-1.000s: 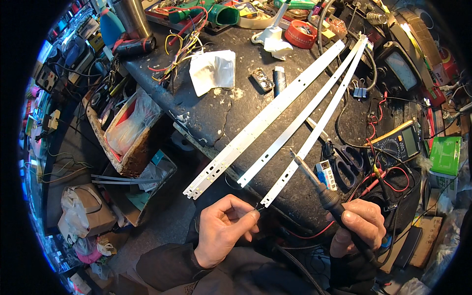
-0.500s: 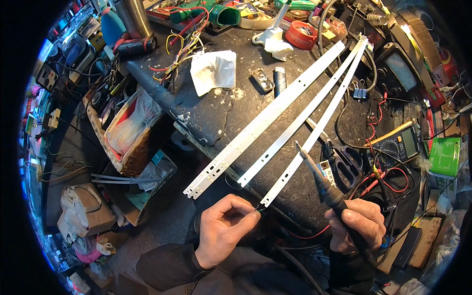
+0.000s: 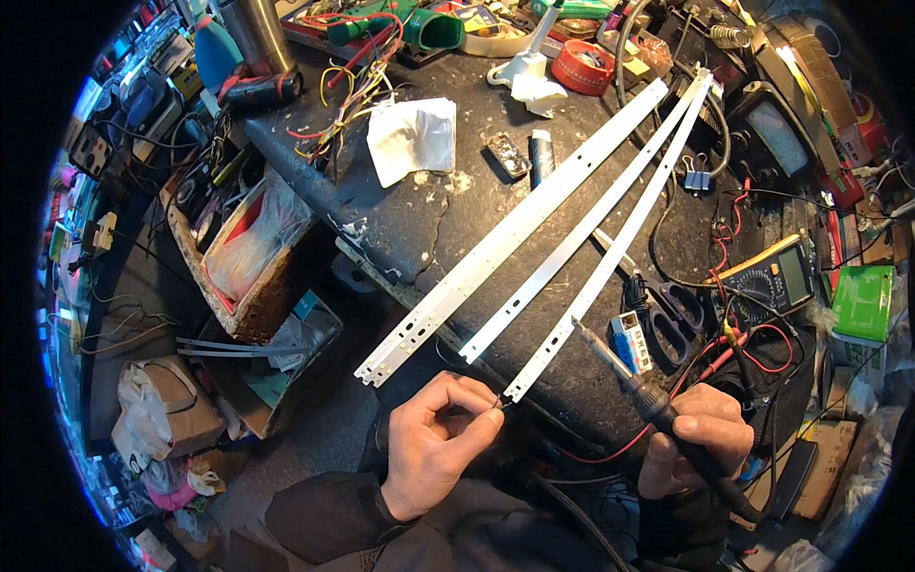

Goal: The person solders wires to LED light strips and a small electronic component on a cluttered workbench. They use a soldering iron and pliers to strip and attach wires, then place the components on the table.

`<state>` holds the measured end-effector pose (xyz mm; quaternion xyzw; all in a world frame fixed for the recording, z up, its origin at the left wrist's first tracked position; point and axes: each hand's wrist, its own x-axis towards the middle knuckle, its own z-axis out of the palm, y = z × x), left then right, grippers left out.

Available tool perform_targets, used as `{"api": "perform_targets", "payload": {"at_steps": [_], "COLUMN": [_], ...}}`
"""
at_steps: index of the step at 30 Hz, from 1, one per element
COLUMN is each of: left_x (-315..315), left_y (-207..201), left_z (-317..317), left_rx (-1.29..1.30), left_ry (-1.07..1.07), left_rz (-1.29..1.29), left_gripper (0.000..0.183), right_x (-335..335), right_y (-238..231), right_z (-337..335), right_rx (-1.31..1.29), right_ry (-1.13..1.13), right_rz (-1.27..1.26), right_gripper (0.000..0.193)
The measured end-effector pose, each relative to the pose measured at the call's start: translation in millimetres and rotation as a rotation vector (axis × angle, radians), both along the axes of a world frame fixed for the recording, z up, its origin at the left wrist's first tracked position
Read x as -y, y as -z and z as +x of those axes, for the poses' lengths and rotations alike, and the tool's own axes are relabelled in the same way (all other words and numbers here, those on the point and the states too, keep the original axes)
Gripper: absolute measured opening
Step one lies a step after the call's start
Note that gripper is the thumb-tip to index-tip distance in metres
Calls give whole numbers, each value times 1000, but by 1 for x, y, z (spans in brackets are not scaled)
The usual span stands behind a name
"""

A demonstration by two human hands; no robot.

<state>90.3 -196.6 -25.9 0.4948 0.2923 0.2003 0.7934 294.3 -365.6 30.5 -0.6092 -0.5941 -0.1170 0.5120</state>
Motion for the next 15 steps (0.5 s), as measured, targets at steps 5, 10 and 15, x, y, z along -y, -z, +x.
{"api": "perform_targets", "payload": {"at_steps": [5,10,15], "left_x": [2,0,6], "left_y": [3,4,-7], "left_z": [-1,1,6], "left_rx": [-20,-38,-98], "left_ry": [0,-28,-76], "left_rz": [-2,152,37], "left_gripper": [8,10,10], "right_x": [-1,-3,-7], "right_y": [3,-3,-9], "right_z": [-3,5,1], "right_rx": [-111,-142,-28], "right_ry": [-26,-171,-50], "right_rz": [46,7,10], "right_gripper": [35,37,26]}}
